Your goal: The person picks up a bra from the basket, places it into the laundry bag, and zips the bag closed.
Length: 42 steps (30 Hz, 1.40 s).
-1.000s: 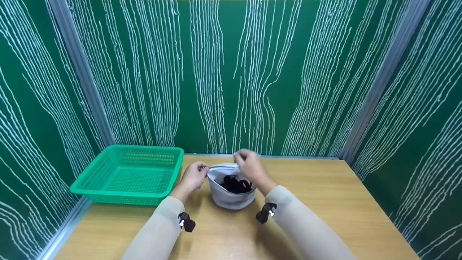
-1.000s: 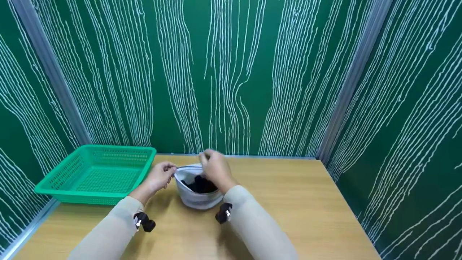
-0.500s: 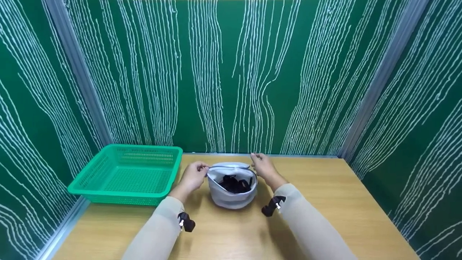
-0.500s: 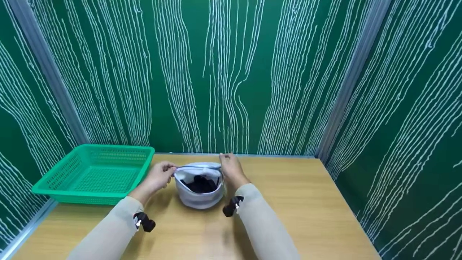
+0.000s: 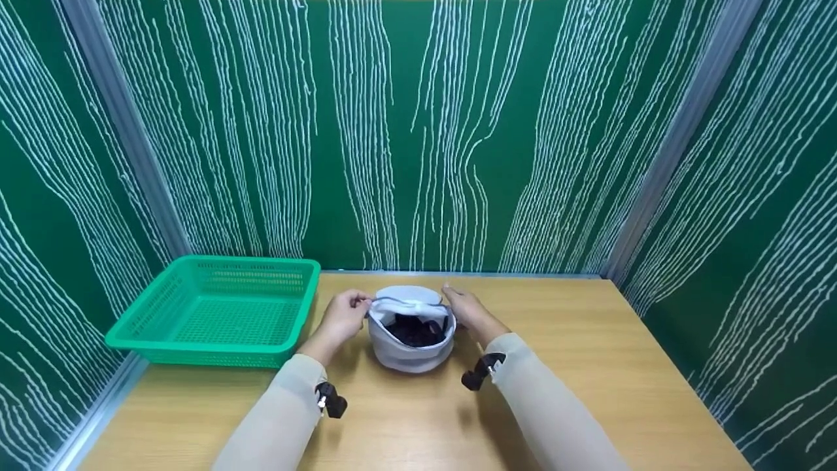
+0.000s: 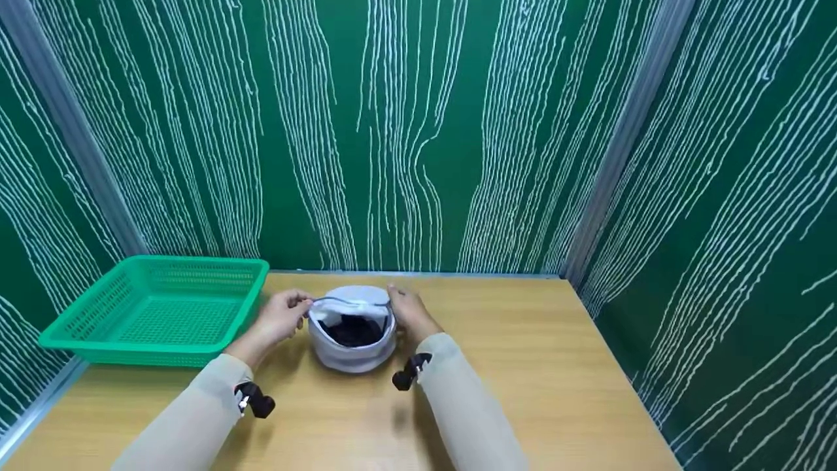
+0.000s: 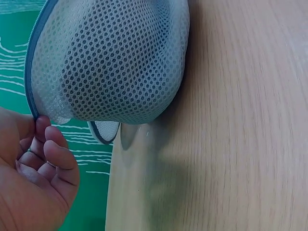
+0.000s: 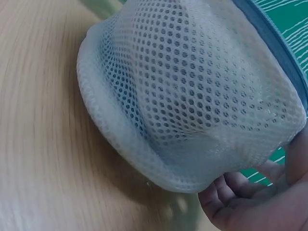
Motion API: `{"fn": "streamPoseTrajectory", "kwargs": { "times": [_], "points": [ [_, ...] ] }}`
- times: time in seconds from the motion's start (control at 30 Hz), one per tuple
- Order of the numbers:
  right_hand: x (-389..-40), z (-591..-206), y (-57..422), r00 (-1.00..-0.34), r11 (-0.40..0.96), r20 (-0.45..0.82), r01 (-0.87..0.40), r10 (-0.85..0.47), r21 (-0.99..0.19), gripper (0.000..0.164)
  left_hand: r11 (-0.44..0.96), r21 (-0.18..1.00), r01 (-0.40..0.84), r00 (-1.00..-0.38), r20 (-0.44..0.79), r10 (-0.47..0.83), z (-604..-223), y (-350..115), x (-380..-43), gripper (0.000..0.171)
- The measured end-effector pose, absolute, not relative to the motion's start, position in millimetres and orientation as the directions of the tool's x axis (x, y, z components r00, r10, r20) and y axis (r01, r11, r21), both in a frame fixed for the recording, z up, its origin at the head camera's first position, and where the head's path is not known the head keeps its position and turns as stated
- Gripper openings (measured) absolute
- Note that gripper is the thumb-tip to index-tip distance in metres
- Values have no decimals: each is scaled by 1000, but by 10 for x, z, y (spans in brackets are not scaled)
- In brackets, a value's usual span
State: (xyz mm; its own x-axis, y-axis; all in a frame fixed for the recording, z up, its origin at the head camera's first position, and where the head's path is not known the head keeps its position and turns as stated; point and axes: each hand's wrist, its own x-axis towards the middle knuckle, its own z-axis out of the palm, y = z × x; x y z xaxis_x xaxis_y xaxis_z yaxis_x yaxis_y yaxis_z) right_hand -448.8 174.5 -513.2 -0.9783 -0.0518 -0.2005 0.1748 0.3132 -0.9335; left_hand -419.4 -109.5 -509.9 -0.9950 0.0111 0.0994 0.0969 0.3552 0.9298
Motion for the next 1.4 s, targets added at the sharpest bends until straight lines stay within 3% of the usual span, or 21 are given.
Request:
{"fn": "streamPoseTrajectory", "kwargs": {
  "times": [0.17,0.4,0.63,0.8,1.07,1.4],
  "points": [
    [-4503,-5134,1772,-957,253,-261,223,-126,-941,63,355,931,87,-996,91,6,-5100,-1088,-4204,18],
    [-4517,-5169,1761,-957,242,-275,246,-94,-939,54,333,941,55,-998,63,-13,-5066,-1085,-4182,21],
    [-4574,-5160,1680,-993,324,-113,114,22,-939,46,360,933,13,-1000,15,-3,-5048,-1119,-4177,29],
    [-4596,-5137,1657,-995,239,-11,34,96,-970,36,350,936,30,-1000,31,2,-5043,-1126,-4181,24],
    [-4583,-5021,1735,-985,46,7,1,171,-999,26,291,956,23,-1000,28,-13,-5038,-1106,-4140,22],
    [-4569,-4865,1762,-975,-96,103,-123,195,-988,7,266,964,-9,-1000,-4,-20,-5032,-1117,-4133,23]
  ]
}}
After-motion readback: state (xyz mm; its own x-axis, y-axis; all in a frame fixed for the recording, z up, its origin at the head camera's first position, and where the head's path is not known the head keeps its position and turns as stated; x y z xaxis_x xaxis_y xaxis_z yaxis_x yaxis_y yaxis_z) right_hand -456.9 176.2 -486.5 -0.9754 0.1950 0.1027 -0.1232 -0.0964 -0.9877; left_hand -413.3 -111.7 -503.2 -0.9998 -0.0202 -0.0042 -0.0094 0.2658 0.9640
